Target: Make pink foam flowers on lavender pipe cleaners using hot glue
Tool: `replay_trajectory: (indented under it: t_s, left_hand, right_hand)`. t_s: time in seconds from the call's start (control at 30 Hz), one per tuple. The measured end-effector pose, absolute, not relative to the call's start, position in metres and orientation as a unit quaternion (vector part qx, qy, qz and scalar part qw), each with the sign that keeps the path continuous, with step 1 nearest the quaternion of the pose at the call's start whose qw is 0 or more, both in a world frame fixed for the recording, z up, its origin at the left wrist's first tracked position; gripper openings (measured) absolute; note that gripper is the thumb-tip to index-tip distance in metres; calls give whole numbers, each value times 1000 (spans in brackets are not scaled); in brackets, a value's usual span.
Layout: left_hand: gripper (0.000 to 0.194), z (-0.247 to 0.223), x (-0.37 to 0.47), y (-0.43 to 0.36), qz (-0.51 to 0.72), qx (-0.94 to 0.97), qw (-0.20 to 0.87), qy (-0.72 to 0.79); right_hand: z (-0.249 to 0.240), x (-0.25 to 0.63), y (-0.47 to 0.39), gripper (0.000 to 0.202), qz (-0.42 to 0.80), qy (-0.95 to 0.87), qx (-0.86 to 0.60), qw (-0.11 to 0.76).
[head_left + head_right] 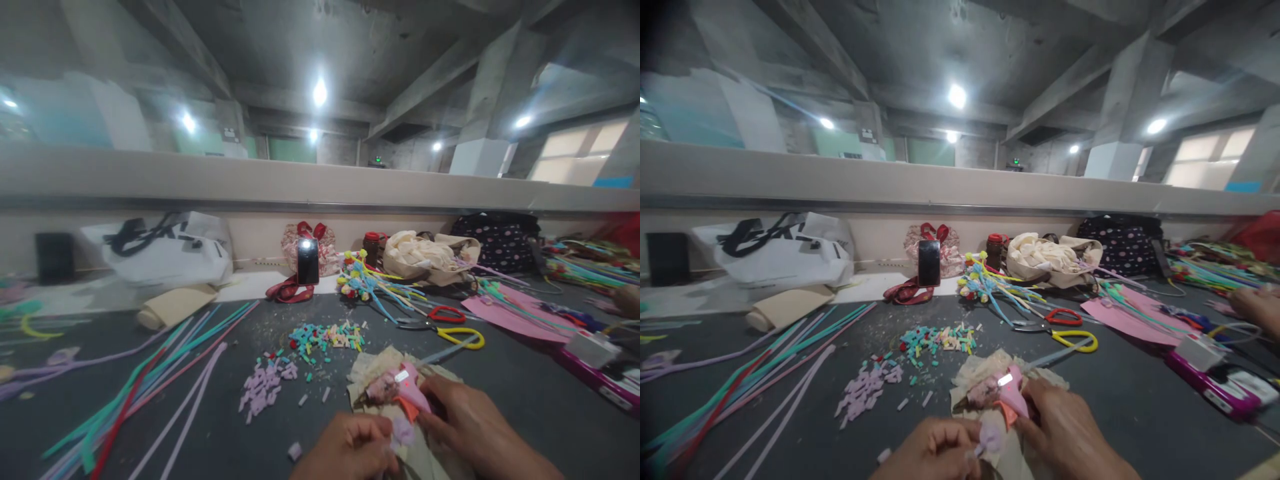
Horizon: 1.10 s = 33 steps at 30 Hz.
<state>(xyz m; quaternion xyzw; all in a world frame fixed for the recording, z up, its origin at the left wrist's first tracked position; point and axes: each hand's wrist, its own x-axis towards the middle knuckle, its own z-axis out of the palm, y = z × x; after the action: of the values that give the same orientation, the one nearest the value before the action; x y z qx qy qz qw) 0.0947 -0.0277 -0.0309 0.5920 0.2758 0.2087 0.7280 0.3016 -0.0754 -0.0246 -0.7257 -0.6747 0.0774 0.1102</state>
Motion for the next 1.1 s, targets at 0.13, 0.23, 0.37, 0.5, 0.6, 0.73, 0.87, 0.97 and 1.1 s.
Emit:
replay_trajectory:
  t_s: [0.13,0.23,0.37,0.5,0.6,0.73,0.87,0.97,1.1]
  left_hand:
    - [16,-33,94,-30,195,625,703,278]
    - [15,-38,93,-27,192,625,704,277]
    - [15,-44,95,-25,183,631,703,275]
    - [15,-46,94,-24,202,649,690,250]
    - [16,-46,94,-25,209,663,668,265]
    - [15,-43,95,-33,232,664,648,292]
    - [16,-34,93,-39,260,657,639,303]
    - [19,-26,84,-38,303,645,628,312]
    - [22,-14,67,-33,363,631,613,307]
  right_hand:
    - [-11,302,-73,15,80,-667,-727,141]
    - [1,306,-72,16,79,-656,-731,168]
    - [15,310,-71,19,83,-642,-735,204]
    - [24,307,-74,22,70,-612,-739,272]
    - [28,302,-79,21,111,-586,-716,363]
    - [28,296,-85,19,181,-537,-689,453]
    - [27,293,-88,20,190,-515,-688,475]
    - [26,290,-90,19,173,-503,-690,491]
    - [29,280,-94,16,140,-496,-691,506]
